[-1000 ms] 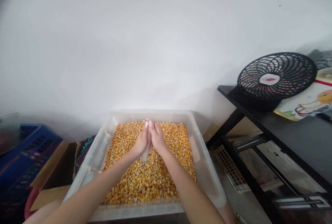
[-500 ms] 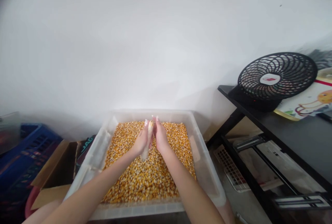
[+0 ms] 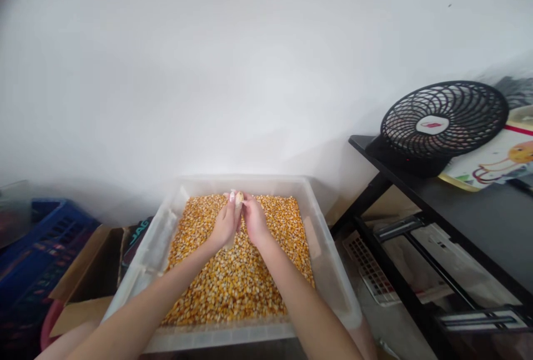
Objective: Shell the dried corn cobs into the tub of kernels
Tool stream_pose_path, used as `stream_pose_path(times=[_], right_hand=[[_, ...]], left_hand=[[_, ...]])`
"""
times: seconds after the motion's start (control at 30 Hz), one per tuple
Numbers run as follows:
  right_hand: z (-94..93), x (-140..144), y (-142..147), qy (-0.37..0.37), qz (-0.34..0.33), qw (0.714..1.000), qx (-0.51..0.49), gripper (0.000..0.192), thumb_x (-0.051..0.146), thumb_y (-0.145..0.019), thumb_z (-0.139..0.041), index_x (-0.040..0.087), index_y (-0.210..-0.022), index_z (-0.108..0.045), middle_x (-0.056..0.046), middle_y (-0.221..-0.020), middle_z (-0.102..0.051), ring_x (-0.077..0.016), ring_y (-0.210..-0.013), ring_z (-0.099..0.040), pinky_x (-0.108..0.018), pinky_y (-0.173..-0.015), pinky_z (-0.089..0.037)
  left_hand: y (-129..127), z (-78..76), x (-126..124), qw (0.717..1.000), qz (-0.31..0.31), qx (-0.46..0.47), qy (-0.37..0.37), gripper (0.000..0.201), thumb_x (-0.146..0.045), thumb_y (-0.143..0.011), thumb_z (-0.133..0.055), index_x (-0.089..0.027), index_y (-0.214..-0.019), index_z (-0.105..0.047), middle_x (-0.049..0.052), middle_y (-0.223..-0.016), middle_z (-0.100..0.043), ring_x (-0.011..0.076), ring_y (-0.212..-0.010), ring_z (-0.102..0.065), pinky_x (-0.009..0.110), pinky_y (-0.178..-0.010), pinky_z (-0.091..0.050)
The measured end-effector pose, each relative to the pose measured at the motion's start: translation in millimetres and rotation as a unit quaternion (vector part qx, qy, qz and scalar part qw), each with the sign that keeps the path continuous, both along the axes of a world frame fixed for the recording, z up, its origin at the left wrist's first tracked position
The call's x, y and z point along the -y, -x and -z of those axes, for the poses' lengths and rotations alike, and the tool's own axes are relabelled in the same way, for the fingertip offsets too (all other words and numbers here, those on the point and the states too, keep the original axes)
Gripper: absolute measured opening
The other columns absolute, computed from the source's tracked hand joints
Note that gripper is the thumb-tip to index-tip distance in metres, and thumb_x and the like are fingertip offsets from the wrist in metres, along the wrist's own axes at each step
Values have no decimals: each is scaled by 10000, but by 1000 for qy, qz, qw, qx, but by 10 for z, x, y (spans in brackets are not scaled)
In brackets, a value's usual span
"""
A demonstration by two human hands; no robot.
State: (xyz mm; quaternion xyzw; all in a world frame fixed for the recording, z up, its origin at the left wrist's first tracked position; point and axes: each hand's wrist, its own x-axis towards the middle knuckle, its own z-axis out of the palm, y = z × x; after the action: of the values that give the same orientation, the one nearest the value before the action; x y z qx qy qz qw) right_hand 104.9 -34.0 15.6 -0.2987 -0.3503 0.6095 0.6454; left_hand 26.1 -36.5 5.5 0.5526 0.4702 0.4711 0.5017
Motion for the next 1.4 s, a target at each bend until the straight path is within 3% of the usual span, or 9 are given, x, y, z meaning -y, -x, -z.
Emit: stream_pose_path(times=[0.4,0.6,0.87,1.07,1.27,1.4], right_hand=[[0,15,1,16,-24,999,-41,264,281,-649,-474,207,-814,-666,-28,-937,-688,-230,-1018,-560,-359,-876,-427],[-52,26,38,48,-9,998,-48,195,272,-595,-501,209,-718,-639,-12,-824,-697,-229,-950,-580,-343,-828,-443],[-5,-40,6,96,30,992,-73,119,221,-596,-474,203,-625,-588,-4,-633,-649,-187,-792,-597,-311,-743,-459],[147,-92,-10,105,58,990,-73,123,128,-573,-477,187,-615,-576,14,-578,-600,-156,-701,-590,-295,-710,-465],[142,-83,-82,108,-10,986,-130,206,162,-571,-405,184,-647,-595,-37,-672,-647,-199,-796,-603,-345,-744,-483],[150,-90,-87,102,-4,987,-126,232,196,-614,-400,175,-694,-617,-51,-720,-663,-209,-838,-604,-355,-766,-485]], left_hand=[[34,96,-31,998,8,-40,-39,522,-592,-843,-247,-172,-669,-503,-32,-426,-411,109,-376,-429,211,-378,-313],[68,63,-18,992,22,-117,-47,598,-578,-862,-180,-147,-739,-575,-20,-419,-444,126,-410,-478,217,-436,-342],[154,92,-85,937,57,-314,-143,599,-496,-900,-103,-143,-1093,-547,90,-771,-660,207,-738,-623,269,-648,-411],[181,161,-145,893,67,-417,-154,585,-501,-894,-105,-149,-1127,-510,109,-798,-665,234,-735,-631,289,-652,-415],[178,177,-164,926,69,-342,-145,598,-491,-899,-92,-154,-1195,-487,97,-791,-666,223,-763,-633,275,-665,-423],[184,173,-168,934,71,-324,-133,610,-497,-898,-99,-151,-1230,-475,103,-826,-672,227,-804,-633,284,-697,-426]])
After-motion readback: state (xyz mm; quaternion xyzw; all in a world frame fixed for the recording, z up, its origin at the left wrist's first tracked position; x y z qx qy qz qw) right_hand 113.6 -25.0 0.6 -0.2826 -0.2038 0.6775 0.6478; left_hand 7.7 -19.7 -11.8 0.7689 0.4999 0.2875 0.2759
